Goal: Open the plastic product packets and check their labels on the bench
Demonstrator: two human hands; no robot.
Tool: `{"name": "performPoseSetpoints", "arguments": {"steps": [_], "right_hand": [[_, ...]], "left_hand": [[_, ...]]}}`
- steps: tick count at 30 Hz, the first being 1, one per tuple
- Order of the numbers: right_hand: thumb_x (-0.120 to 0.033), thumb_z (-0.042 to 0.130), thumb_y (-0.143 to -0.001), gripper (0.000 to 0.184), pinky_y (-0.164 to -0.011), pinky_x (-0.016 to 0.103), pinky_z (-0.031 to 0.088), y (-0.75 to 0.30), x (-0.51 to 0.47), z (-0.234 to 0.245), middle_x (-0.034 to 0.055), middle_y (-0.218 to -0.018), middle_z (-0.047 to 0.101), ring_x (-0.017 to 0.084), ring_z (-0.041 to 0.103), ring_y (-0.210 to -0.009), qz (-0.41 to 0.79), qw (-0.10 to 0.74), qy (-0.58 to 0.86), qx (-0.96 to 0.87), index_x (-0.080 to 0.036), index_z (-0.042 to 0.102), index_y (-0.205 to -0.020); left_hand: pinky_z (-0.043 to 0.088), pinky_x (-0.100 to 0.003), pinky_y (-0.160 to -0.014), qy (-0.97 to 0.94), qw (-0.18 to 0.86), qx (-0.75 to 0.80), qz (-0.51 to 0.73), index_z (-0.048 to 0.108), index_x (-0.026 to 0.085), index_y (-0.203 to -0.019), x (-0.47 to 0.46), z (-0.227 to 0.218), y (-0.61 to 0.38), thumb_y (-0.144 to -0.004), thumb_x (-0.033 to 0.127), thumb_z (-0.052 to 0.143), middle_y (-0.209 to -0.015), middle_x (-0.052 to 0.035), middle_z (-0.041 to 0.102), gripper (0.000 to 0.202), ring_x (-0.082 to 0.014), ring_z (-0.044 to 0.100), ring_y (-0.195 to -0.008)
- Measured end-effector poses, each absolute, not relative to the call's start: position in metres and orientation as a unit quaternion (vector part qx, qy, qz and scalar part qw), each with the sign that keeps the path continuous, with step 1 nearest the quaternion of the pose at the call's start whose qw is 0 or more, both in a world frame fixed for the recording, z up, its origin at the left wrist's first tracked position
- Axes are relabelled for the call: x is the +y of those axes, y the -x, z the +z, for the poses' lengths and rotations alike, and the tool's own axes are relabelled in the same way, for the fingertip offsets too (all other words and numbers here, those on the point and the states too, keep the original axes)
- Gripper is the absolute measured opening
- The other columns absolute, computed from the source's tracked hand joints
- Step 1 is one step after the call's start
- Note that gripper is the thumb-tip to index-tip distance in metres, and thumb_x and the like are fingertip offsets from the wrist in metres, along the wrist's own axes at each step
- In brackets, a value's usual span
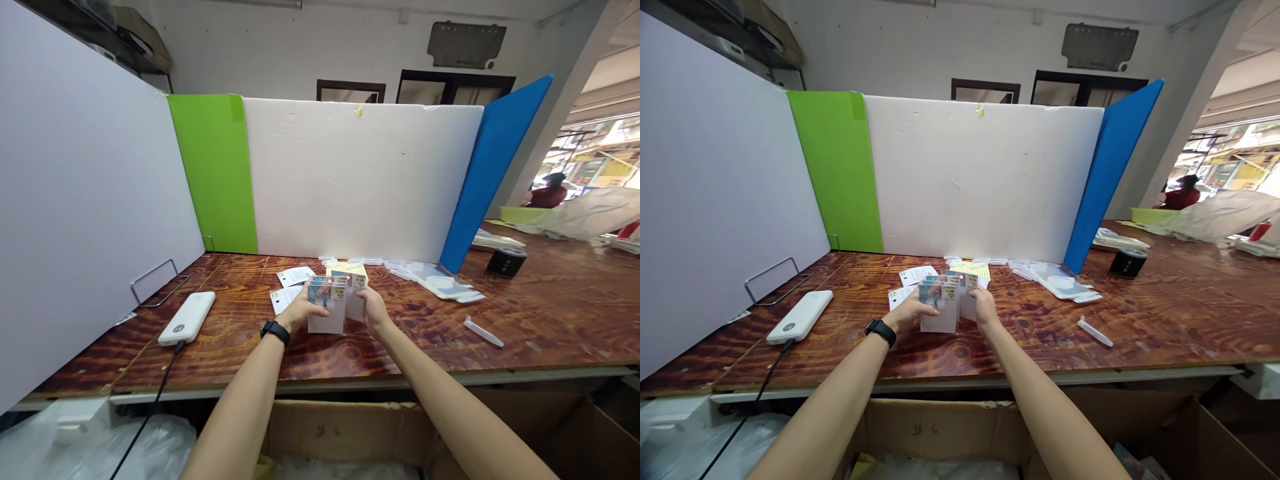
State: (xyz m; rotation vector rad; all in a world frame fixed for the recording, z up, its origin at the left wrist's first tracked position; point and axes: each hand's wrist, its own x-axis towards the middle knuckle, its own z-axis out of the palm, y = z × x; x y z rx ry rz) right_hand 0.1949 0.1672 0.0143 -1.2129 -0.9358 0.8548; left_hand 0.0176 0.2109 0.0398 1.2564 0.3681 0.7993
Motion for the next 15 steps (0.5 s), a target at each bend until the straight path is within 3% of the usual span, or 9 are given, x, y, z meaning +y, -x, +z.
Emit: {"name": "performPoseSetpoints", "arguments": {"steps": [7,15], "right_hand": [[-0.035,0.054,-0.093,0.03,-0.078,0.039,0.054,-0.179,0.162,0.022,0.0075,-0.111,0.062,0.02,0.064,-0.092,0.442,0.642,0.476,-0.408,-0.015,0.057,-0.115],[-0.035,0.053,-0.093,0.031,-0.08,0.04,0.053,-0.173,0.175,0.012,0.0081,-0.114,0.061,0.02,0.063,-0.094,0.348,0.56,0.562,-0.5,-0.016,0.055,-0.117]], "left_hand": [[0.045,-0.047,-0.093,-0.598,0.716,0.155,0.325,0.058,0.016,-0.114,0.201,0.048,-0.024,-0.083,0.015,0.064,-0.114,-0.0065,0.063,0.032,-0.0225,0.06,-0.102],[0.054,-0.039,-0.076,-0.514,0.74,0.217,0.376,0.059,0.015,-0.11,0.207,0.05,-0.011,-0.087,0.026,0.059,-0.107,-0.0067,0.063,0.025,-0.0191,0.063,-0.088]]}}
